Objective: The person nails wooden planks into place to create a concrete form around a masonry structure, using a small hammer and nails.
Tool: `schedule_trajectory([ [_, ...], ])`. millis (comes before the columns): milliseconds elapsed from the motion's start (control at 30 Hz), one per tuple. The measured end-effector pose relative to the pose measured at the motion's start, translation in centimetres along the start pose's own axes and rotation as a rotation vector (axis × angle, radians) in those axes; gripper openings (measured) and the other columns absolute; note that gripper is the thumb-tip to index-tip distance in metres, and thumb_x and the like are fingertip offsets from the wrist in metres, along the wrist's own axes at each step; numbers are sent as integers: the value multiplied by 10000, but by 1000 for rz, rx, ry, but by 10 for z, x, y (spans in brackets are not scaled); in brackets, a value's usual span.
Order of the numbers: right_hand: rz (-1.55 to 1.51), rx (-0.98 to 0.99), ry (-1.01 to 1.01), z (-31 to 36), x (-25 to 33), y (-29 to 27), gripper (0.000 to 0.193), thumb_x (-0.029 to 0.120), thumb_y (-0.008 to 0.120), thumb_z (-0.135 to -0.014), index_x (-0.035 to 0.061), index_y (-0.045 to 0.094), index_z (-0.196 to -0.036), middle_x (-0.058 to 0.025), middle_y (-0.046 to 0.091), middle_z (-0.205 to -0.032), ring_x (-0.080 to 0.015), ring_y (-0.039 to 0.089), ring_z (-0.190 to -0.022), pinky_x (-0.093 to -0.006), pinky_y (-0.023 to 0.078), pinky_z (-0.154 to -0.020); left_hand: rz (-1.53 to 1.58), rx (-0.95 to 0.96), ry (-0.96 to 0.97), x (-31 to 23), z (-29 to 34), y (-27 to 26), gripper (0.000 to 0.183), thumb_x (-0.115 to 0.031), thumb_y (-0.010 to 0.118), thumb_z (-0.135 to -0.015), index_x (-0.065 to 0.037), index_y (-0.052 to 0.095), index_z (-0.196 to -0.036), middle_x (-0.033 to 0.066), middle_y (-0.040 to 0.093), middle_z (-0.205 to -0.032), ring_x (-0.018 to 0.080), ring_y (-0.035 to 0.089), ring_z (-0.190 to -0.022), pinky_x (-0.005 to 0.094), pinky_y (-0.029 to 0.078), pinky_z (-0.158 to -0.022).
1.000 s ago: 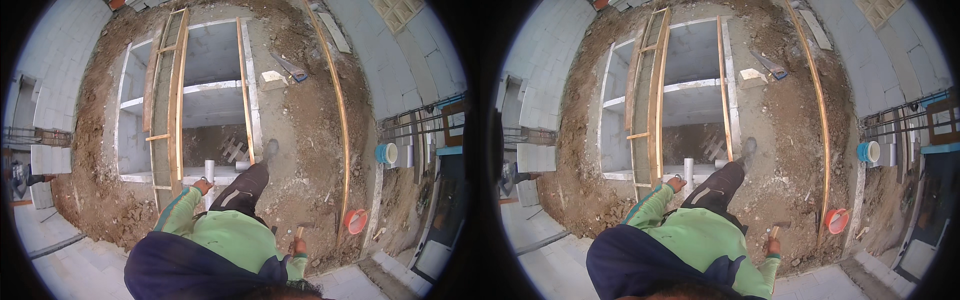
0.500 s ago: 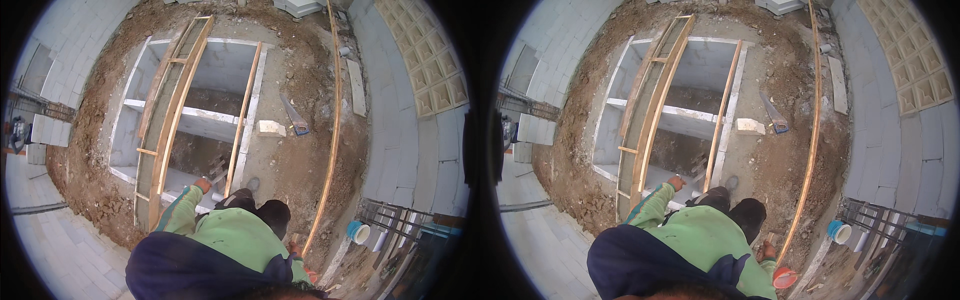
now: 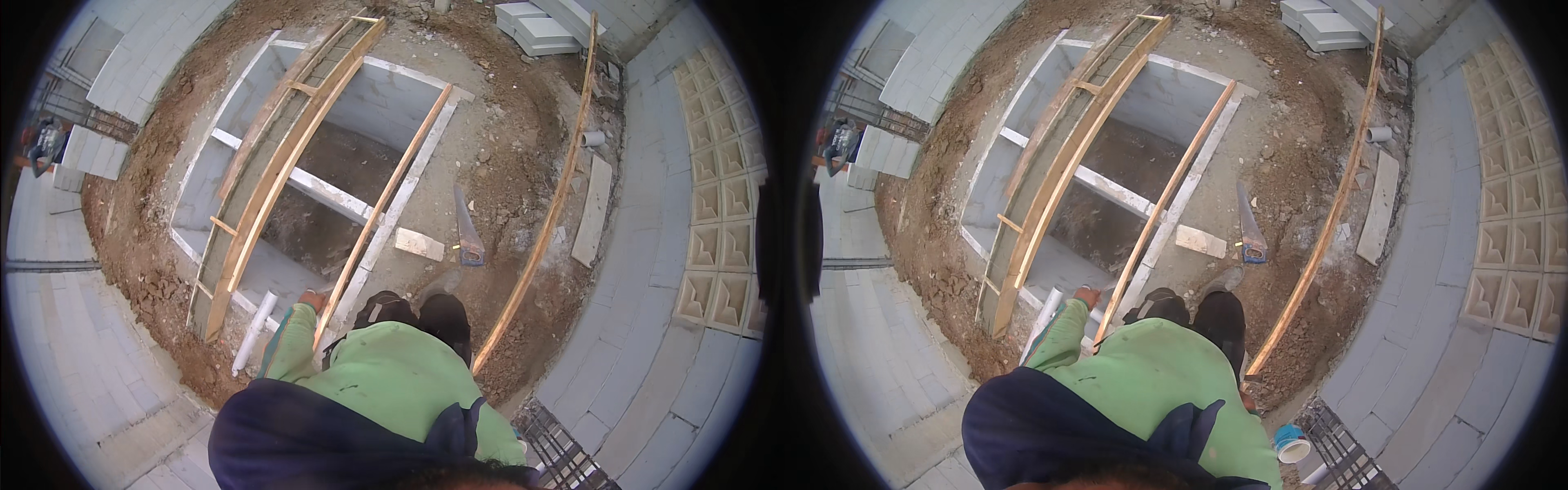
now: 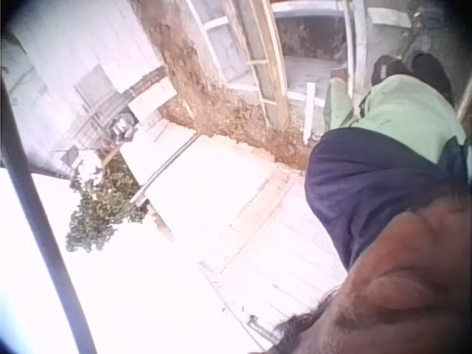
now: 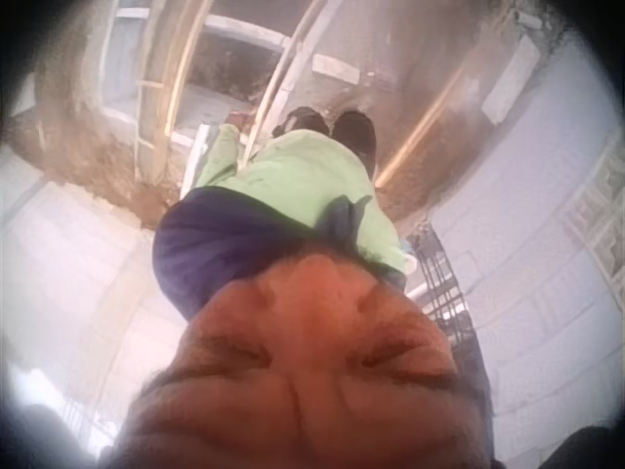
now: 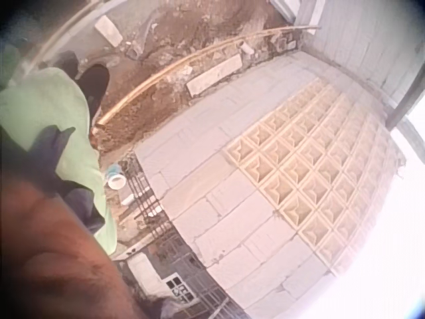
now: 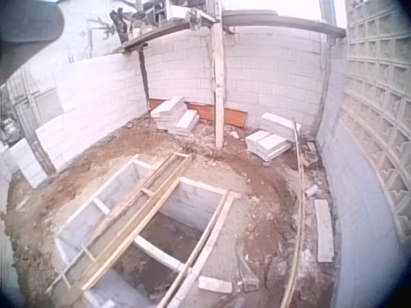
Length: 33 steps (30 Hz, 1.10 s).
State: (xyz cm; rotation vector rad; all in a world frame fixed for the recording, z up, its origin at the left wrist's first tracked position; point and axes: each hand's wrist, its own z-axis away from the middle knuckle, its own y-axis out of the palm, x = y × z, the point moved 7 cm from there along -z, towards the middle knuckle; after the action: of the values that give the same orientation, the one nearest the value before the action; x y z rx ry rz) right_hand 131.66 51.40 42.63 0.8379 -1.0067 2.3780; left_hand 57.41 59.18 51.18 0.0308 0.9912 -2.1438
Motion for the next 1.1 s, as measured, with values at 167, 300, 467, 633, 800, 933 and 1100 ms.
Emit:
schedule_trajectory([
  [167, -339, 226, 402, -76, 15, -96, 234, 279, 579, -928, 57, 604, -858, -81, 562, -668, -227, 529, -509, -402, 434, -448, 645, 87, -555, 8, 62, 44, 272, -265, 566, -826, -44, 704, -902, 114, 609, -630, 224, 563, -496, 383, 441, -483],
  [300, -367, 107, 1003, -123, 133, -237, 197, 246, 581, -911, 52, 607, -891, -67, 537, -642, -210, 520, -505, -394, 421, -435, 800, 108, -537, -72, 85, 63, 272, -273, 599, -817, -43, 700, -920, 112, 592, -626, 205, 562, -490, 371, 433, -464],
  [467, -333, -86, 892, -217, 173, -343, 143, 207, 569, -892, 67, 593, -874, -31, 478, -592, -186, 480, -469, -364, 405, -409, 157, -68, -42, -168, 13, 47, 234, -158, 629, -779, -78, 705, -986, 182, 647, -877, 273, 654, -779, 405, 522, -700],
  [633, -355, -75, 655, -287, 262, -371, 128, 193, 581, -897, 68, 588, -874, -21, 531, -634, -150, 503, -470, -318, 405, -391, 420, -158, -169, -180, -23, 27, 175, -161, 611, -812, -128, 707, -954, 122, 630, -793, 225, 612, -628, 383, 492, -556],
  [800, 98, 355, 422, -393, 248, -368, 201, 256, 588, -898, 65, 604, -959, -107, 621, -711, -232, 576, -512, -388, 458, -444, 1022, -35, -666, -192, -45, 9, 306, -283, 610, -853, -6, 638, -980, 204, 681, -889, 318, 664, -875, 413, 512, -780],
  [933, 730, 572, -235, -480, 246, -396, 234, 267, 582, -911, 36, 613, -928, -120, 634, -750, -219, 597, -586, -360, 469, -508, 930, -259, -588, -223, -110, -10, 318, -289, 583, -874, 2, 657, -975, 171, 678, -781, 289, 665, -728, 409, 510, -707],
  [1100, 12, 432, 743, -594, 288, -443, 225, 242, 558, -909, 25, 618, -911, -109, 633, -765, -216, 606, -636, -350, 478, -562, 1179, -398, -669, -254, -122, -75, 304, -299, 607, -853, -19, 707, -916, 190, 690, -819, 321, 672, -779, 434, 507, -746],
])
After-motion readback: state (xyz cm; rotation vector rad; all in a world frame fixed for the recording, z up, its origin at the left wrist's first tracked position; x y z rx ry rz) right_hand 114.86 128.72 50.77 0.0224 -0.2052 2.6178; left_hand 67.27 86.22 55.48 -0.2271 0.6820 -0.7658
